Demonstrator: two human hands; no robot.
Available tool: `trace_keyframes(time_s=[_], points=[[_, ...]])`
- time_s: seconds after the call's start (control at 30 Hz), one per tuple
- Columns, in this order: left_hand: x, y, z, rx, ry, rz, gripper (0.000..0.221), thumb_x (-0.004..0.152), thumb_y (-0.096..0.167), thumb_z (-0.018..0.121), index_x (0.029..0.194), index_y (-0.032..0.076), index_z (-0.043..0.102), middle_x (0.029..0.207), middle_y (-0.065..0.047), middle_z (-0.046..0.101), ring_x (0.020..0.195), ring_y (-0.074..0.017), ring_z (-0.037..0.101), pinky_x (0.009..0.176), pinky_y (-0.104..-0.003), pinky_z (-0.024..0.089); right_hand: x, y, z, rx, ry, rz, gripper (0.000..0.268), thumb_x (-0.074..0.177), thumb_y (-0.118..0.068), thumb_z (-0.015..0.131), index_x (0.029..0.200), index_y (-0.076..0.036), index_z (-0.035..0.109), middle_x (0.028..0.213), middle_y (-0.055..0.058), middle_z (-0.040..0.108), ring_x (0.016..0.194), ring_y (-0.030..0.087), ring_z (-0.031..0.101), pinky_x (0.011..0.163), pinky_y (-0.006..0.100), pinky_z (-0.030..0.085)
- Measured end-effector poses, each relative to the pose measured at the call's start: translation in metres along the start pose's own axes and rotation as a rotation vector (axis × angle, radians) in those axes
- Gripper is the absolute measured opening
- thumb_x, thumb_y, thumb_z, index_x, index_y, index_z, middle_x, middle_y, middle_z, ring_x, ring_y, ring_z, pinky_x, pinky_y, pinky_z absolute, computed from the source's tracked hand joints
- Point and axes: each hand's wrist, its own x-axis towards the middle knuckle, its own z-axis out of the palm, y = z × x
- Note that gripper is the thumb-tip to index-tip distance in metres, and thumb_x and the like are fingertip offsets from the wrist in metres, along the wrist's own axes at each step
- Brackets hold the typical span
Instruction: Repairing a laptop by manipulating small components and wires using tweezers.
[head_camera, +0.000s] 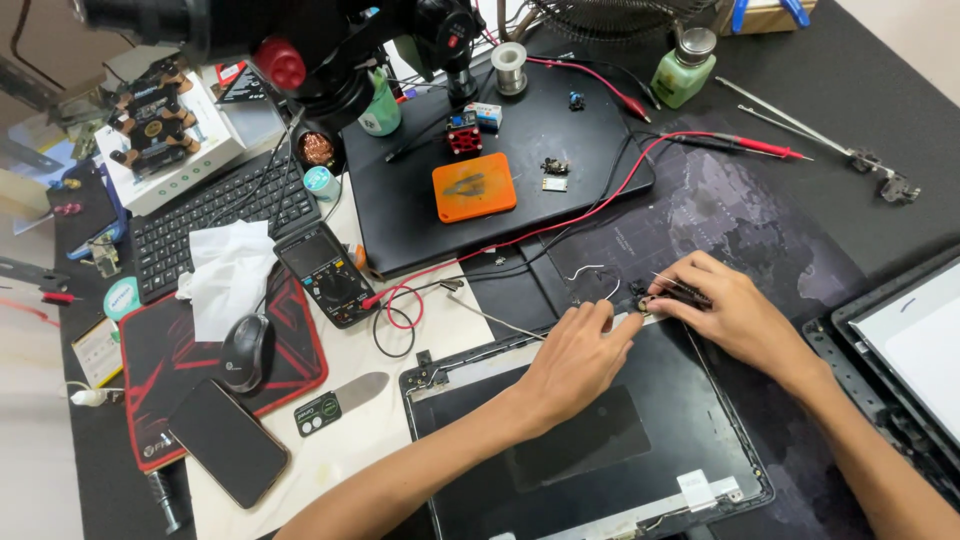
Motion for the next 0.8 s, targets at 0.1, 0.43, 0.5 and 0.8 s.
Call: trace_keyframes(time_s=[0.1, 0.43, 0.5, 0.8], points=[[0.003, -0.001, 0.001, 0.038, -0.008, 0.029, 0.044, 0.089, 0.01, 0.068, 0.132, 0.005, 0.062, 0.1, -0.018, 0.057, 0.09, -0.0329, 0.057, 0.08, -0.043, 0.047, -0.001, -0.009, 0.003, 0.007, 0.035, 0.105, 0.025, 0.084, -0.022, 0.076, 0.101, -0.005, 0.071, 0.1, 0.008, 0.068, 0.087, 0.023, 0.074, 0.078, 0.034, 0.057], [0.001, -0.005, 0.014, 0.079, 0.032, 0.05, 0.045, 0.094, 0.015, 0.068, 0.134, -0.003, 0.06, 0.105, -0.017, 0.057, 0.097, -0.0329, 0.058, 0.083, -0.043, 0.046, -0.036, -0.009, 0.026, -0.52, 0.089, -0.001, 0.03, 0.087, -0.021, 0.07, 0.116, -0.015, 0.071, 0.112, 0.001, 0.068, 0.07, 0.03, 0.071, 0.06, 0.04, 0.058], [0.003, -0.006, 0.013, 0.061, 0.021, 0.06, 0.046, 0.093, 0.015, 0.068, 0.134, -0.005, 0.06, 0.104, -0.017, 0.057, 0.096, -0.0323, 0.058, 0.081, -0.042, 0.045, -0.042, -0.01, 0.028, -0.558, 0.074, -0.067, 0.04, 0.086, -0.015, 0.067, 0.126, -0.014, 0.065, 0.124, -0.001, 0.068, 0.073, 0.027, 0.073, 0.061, 0.039, 0.058], [0.003, -0.005, 0.001, -0.036, 0.079, 0.044, 0.039, 0.092, 0.013, 0.07, 0.126, -0.004, 0.062, 0.103, -0.017, 0.056, 0.095, -0.033, 0.057, 0.084, -0.043, 0.046, -0.044, -0.014, 0.022, -0.61, -0.074, -0.029, 0.068, 0.08, -0.013, 0.069, 0.145, -0.025, 0.057, 0.14, -0.002, 0.061, 0.068, 0.026, 0.074, 0.058, 0.038, 0.06]])
